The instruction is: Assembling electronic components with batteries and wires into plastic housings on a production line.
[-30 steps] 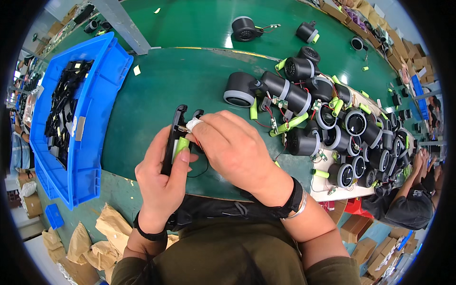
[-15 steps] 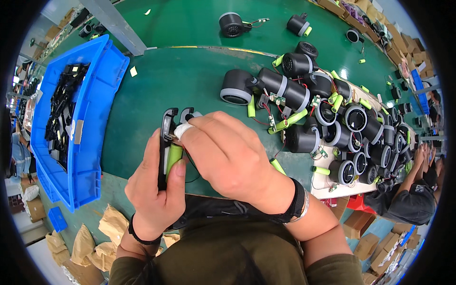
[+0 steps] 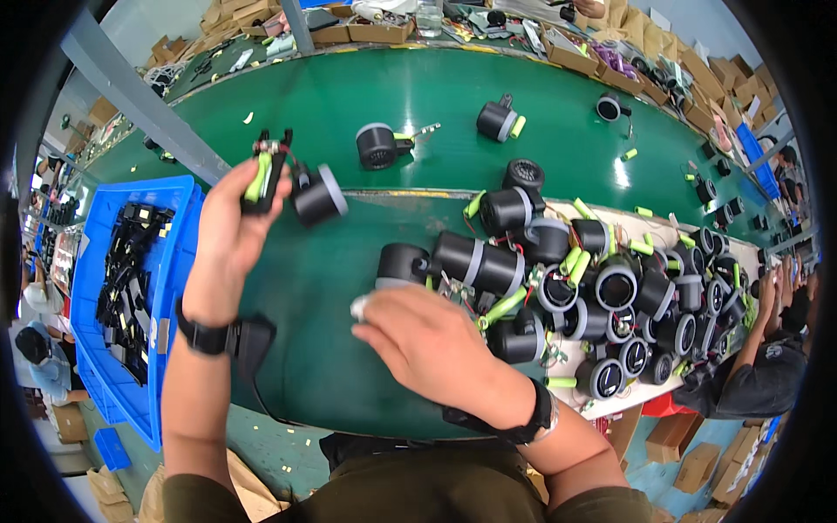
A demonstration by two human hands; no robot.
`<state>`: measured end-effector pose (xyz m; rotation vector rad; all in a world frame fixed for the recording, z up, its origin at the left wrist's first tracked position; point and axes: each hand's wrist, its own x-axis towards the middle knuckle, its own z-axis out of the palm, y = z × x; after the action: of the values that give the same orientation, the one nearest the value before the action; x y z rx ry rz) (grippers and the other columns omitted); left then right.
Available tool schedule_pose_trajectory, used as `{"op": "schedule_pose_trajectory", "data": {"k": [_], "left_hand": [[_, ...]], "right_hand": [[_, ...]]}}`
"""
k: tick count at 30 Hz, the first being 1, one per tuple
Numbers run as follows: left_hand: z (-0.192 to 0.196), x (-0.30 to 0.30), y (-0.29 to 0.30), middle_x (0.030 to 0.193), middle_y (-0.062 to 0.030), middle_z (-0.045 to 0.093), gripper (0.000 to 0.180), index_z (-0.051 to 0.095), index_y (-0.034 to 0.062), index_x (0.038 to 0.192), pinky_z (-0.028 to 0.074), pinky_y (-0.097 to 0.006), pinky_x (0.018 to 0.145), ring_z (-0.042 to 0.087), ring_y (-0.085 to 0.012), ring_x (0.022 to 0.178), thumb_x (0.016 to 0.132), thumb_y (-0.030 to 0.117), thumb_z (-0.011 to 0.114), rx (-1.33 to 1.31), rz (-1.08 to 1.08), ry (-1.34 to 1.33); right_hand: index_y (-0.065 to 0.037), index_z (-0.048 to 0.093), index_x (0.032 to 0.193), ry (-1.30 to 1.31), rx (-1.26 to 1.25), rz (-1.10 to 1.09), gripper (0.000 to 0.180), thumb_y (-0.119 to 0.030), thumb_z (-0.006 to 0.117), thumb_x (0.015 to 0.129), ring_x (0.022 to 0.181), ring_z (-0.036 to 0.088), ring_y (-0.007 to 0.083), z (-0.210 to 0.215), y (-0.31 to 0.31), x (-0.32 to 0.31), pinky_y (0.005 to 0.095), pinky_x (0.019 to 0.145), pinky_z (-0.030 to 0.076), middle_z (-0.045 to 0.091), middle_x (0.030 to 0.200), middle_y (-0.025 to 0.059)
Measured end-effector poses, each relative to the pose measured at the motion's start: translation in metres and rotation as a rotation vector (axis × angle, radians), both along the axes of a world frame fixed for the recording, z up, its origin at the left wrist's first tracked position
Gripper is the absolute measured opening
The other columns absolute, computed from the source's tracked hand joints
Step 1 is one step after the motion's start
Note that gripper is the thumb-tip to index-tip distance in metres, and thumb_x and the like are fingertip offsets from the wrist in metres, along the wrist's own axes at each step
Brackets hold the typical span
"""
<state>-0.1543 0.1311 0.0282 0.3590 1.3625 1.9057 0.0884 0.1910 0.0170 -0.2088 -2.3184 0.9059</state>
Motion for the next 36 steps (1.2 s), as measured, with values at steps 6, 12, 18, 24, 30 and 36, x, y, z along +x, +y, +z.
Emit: {"op": "schedule_pose_trajectory", "data": {"k": [6,12,18,24,30,36], "left_hand": [[-0.058,-0.113,0.059,0.087,-0.0145,0.057,0.021,0.054,-0.0014,0.103,0.052,-0.027,0.064,0.059,-0.0236,0.072,0.092,0.015,0.047,0.067,0.201,-0.129],[-0.032,-0.034,0.032,0.119,-0.0214,0.051,0.059,0.040,-0.0057,0.126,0.040,-0.035,0.093,0.049,-0.0251,0.110,0.084,0.030,0.061,-0.486,0.106,0.626],[0.086,-0.081,-0.103,0.083,-0.0082,0.066,0.027,0.061,0.0011,0.105,0.050,-0.027,0.065,0.062,-0.0123,0.073,0.082,0.016,0.061,-0.323,0.293,1.077],[0.016,-0.215,-0.238,0.089,-0.0223,0.064,0.034,0.066,-0.0005,0.088,0.051,-0.040,0.074,0.063,-0.0356,0.080,0.070,0.028,0.062,-1.666,0.069,0.967],[-0.050,-0.236,-0.298,0.095,-0.0254,0.062,0.040,0.065,-0.0065,0.087,0.050,-0.039,0.080,0.061,-0.0364,0.090,0.066,0.028,0.068,-1.771,-0.015,1.042],[0.051,-0.180,-0.265,0.067,-0.0196,0.064,0.036,0.064,-0.0066,0.066,0.050,-0.038,0.066,0.064,-0.0308,0.063,0.071,0.029,0.058,-1.642,-0.100,0.888]], "right_hand": [[-0.002,0.061,0.083,-0.159,-0.029,0.187,0.015,-0.008,0.069,0.073,0.071,0.060,0.0260,-0.001,0.005,0.007,0.0327,0.063,0.049,0.061,0.079,0.0091],[0.001,0.062,0.078,-0.250,-0.045,0.117,0.014,-0.004,0.071,0.068,0.069,0.060,0.0288,-0.002,0.008,0.025,0.0333,0.062,0.049,0.062,0.079,0.0131],[0.001,0.060,0.077,-0.282,-0.006,0.238,0.015,-0.004,0.071,0.067,0.068,0.060,0.0278,-0.005,0.001,0.012,0.0333,0.062,0.048,0.062,0.078,0.0121],[-0.001,0.061,0.078,-0.275,-0.006,0.206,0.015,-0.007,0.071,0.068,0.068,0.060,0.0269,-0.007,-0.016,0.010,0.0332,0.061,0.048,0.063,0.077,0.0105],[-0.003,0.061,0.077,-0.308,0.056,0.285,0.014,-0.010,0.071,0.069,0.067,0.059,0.0262,-0.006,-0.017,-0.003,0.0343,0.061,0.048,0.062,0.074,0.0083],[-0.003,0.062,0.079,-0.318,0.064,0.334,0.016,-0.011,0.072,0.069,0.070,0.060,0.0260,-0.005,-0.024,-0.007,0.0337,0.064,0.049,0.062,0.077,0.0082]]}}
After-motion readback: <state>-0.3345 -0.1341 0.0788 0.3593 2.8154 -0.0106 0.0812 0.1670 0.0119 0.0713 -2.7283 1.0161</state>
